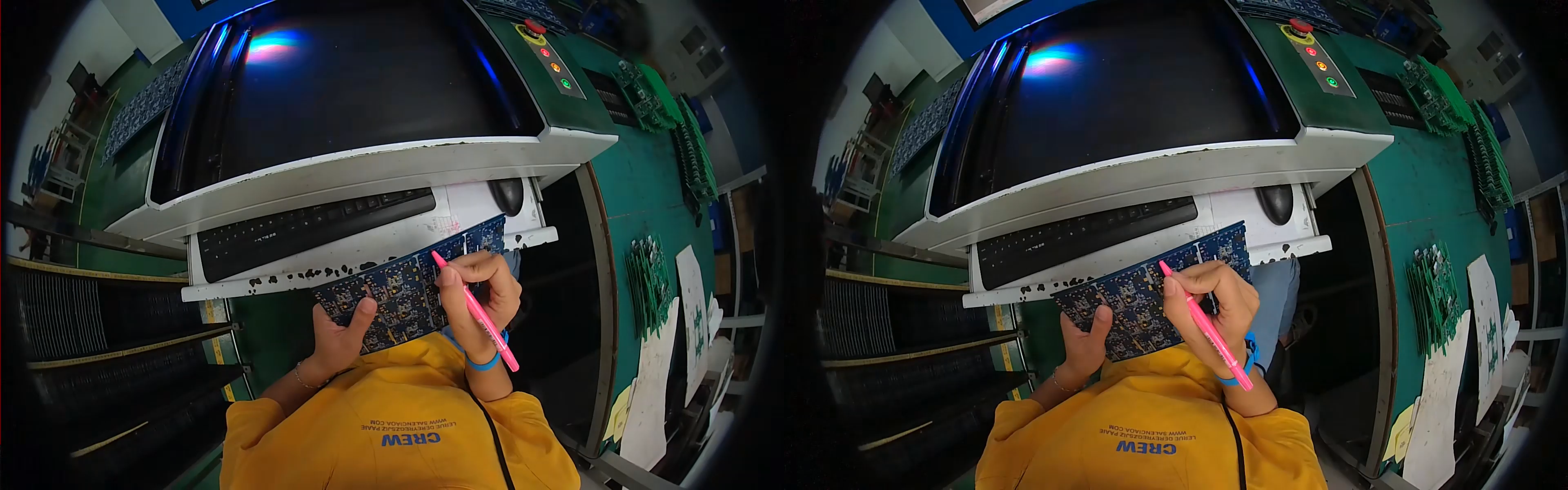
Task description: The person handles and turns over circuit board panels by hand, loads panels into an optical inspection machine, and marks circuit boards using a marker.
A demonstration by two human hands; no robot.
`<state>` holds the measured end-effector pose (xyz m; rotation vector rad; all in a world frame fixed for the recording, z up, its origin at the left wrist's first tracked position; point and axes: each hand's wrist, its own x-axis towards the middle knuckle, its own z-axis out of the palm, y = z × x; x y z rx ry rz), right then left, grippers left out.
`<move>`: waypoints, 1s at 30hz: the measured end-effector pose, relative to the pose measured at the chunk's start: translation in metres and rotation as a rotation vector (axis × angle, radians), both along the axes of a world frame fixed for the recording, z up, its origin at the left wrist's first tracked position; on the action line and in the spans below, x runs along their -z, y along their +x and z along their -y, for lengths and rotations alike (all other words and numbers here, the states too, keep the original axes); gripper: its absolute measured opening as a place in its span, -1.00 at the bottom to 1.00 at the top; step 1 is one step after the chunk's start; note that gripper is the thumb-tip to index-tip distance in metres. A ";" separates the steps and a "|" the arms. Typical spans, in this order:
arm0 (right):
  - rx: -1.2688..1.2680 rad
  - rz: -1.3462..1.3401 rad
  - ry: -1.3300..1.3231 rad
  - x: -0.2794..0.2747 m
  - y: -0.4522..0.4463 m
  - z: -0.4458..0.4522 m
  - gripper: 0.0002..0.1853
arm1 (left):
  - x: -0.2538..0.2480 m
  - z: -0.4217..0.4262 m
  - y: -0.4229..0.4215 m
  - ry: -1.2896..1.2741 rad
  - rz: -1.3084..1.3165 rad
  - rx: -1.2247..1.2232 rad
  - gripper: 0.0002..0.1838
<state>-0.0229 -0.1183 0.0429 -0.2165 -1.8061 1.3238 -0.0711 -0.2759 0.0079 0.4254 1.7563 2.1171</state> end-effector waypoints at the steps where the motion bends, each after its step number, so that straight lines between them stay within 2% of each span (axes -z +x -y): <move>1: 0.010 0.004 0.002 0.001 0.000 0.000 -0.86 | -0.001 0.000 0.000 -0.005 -0.012 -0.006 -0.84; 6: 0.082 0.000 0.019 0.006 0.001 -0.001 -0.85 | 0.001 0.002 -0.002 0.002 -0.012 0.017 -0.84; 9: -0.125 -0.133 -0.488 -0.014 0.010 -0.001 -0.93 | -0.001 0.001 -0.004 0.000 0.005 -0.003 -0.84; 10: -0.146 -0.081 -0.431 -0.014 0.021 -0.012 -0.86 | 0.001 0.002 -0.005 0.043 0.088 -0.017 -0.84; 12: -0.046 -0.203 -0.238 -0.015 0.024 -0.023 -0.79 | -0.001 0.003 -0.008 0.085 0.169 -0.035 -0.85; 14: 0.160 -0.076 -0.039 -0.009 0.022 -0.038 -0.77 | -0.008 0.003 -0.012 0.200 0.393 0.014 -0.83; 15: 0.232 -0.012 0.020 -0.008 0.018 -0.042 -0.76 | -0.012 0.002 -0.014 0.203 0.387 0.009 -0.83; 17: -0.001 0.097 -0.215 -0.009 0.019 -0.042 -0.75 | -0.019 0.004 -0.019 0.265 0.597 0.080 -0.78; 18: -0.102 0.173 -0.362 -0.009 0.025 -0.043 -0.73 | -0.013 0.010 -0.023 0.390 0.624 0.199 -0.68; 20: -0.063 0.018 -0.505 0.009 0.021 -0.046 -0.68 | -0.003 0.019 -0.026 0.708 0.595 0.440 -0.44; 21: -0.039 -0.090 -0.615 0.010 0.015 -0.043 -0.67 | -0.007 0.017 -0.028 0.851 0.529 0.603 -0.17; 22: 0.001 -0.181 -0.669 0.005 0.007 -0.037 -0.67 | -0.010 0.021 -0.030 0.843 0.499 0.581 -0.17; 24: 0.072 -0.223 -0.599 0.011 0.002 -0.030 -0.73 | -0.016 0.029 -0.033 -0.318 -0.807 0.430 -0.36; 25: 0.147 -0.177 -0.582 0.002 -0.003 -0.020 -0.67 | -0.018 0.025 -0.030 -0.333 -0.820 0.410 -0.36; 27: 0.151 -0.151 -0.473 0.004 -0.008 -0.010 -0.68 | -0.023 0.011 -0.020 0.151 0.037 0.251 -0.56; 28: 0.095 -0.139 -0.471 0.005 -0.006 -0.009 -0.69 | -0.019 0.020 -0.029 -0.045 0.156 0.220 -0.70; 30: -0.044 -0.160 -0.628 -0.002 -0.005 -0.009 -0.71 | -0.024 0.029 -0.051 0.027 -0.009 0.107 -0.78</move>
